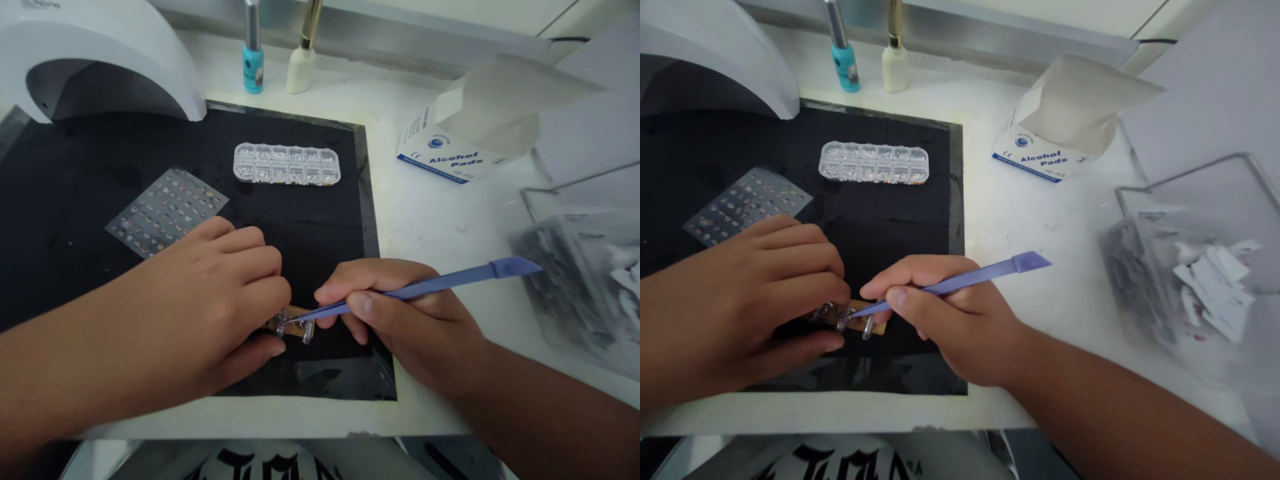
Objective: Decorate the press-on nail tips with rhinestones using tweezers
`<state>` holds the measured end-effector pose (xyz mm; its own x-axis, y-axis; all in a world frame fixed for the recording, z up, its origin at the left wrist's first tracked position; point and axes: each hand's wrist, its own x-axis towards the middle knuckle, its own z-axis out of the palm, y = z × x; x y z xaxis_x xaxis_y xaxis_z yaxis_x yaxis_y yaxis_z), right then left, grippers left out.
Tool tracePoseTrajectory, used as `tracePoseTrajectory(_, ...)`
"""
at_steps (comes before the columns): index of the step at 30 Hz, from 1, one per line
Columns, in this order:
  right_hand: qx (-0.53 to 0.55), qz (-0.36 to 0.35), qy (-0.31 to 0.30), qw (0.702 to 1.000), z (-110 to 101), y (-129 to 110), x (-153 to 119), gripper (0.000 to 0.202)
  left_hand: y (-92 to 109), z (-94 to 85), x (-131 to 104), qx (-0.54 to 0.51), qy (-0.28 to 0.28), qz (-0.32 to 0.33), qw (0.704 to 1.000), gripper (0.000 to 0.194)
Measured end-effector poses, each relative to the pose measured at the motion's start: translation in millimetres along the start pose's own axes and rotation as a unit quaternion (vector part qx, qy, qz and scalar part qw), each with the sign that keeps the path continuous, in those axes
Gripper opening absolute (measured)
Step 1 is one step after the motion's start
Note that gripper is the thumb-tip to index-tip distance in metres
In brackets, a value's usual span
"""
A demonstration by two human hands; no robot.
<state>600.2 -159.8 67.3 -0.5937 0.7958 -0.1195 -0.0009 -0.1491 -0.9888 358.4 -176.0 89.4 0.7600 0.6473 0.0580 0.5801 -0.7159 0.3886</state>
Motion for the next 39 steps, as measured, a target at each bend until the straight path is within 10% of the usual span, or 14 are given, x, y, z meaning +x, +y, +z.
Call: tracePoseTrajectory(39,0.038,-0.057,-0.025,0.997,1.2,2.5,4.1,0.021,1.8,-4.5,-8.1,-0.047,0.016,0.046,0.998,0.014)
